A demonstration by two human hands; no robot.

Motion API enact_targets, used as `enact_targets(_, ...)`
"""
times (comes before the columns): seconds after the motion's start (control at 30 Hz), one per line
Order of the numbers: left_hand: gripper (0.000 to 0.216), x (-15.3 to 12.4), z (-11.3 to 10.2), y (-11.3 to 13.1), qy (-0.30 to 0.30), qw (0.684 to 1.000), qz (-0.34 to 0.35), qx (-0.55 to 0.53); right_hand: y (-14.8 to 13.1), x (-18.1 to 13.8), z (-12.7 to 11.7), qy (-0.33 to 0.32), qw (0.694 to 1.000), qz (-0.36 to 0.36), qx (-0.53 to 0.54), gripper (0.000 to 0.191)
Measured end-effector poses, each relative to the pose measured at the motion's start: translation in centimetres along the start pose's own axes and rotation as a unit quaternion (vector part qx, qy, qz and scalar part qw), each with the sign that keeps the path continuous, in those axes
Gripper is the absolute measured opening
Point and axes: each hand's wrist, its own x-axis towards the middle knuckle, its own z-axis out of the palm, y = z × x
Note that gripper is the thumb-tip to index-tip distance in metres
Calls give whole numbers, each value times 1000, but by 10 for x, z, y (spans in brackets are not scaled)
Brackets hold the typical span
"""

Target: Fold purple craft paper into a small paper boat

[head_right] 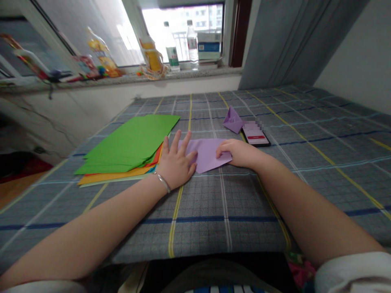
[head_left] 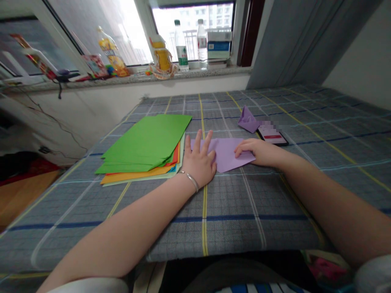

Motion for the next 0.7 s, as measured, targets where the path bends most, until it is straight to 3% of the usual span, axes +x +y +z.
enact_targets(0.23, 37, 3, -2, 8, -82, 992, 94, -5, -5, 0, -1, 1, 1000, 9, -1, 39)
enact_targets(0.43, 42, 5, 1, 11, -92, 992, 79, -16, -7, 0, -3, 1, 1000, 14, -27, 34)
enact_targets(0.7, 42, 30, 18, -5, -84, 995, 45, -36, -9, 1, -2, -2, 999, 13, -34, 36)
